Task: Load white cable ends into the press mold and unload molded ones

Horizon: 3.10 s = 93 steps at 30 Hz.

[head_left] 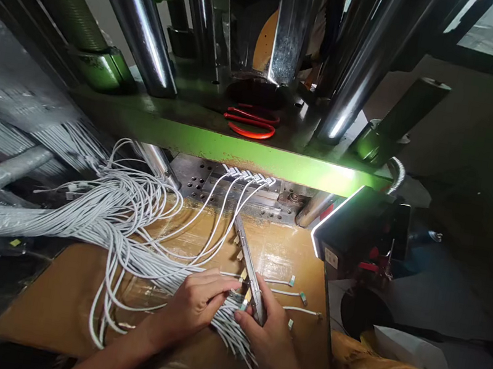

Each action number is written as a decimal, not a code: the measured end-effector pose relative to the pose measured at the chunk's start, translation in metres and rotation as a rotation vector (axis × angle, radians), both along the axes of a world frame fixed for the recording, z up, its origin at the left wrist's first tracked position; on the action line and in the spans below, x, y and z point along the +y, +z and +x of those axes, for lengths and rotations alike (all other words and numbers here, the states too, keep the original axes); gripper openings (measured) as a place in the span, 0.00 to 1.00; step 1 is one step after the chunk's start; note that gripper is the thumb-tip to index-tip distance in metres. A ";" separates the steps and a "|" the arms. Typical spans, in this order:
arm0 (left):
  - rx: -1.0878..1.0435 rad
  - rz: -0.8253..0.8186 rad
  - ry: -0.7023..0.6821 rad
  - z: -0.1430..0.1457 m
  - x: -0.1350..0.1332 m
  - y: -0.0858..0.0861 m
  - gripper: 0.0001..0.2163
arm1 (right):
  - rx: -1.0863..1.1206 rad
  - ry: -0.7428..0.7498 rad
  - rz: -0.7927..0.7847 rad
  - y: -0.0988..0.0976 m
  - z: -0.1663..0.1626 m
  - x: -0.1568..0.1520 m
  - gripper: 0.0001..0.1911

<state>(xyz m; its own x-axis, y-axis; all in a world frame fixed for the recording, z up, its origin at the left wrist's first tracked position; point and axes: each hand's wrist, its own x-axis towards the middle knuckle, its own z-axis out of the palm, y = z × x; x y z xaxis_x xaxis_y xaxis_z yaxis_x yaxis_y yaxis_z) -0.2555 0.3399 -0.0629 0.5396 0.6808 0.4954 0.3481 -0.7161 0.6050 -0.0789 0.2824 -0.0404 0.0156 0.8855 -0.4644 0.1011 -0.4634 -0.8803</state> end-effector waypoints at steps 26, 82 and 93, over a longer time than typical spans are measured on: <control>-0.232 -1.002 0.067 -0.027 0.024 0.031 0.15 | 0.002 -0.022 0.001 0.001 -0.002 0.001 0.37; 0.166 -0.083 0.002 -0.014 0.073 0.010 0.08 | 0.076 -0.062 -0.017 -0.017 0.002 0.004 0.41; 0.078 -0.029 -0.041 -0.014 0.076 -0.003 0.08 | 0.006 -0.027 -0.038 -0.022 0.003 0.003 0.40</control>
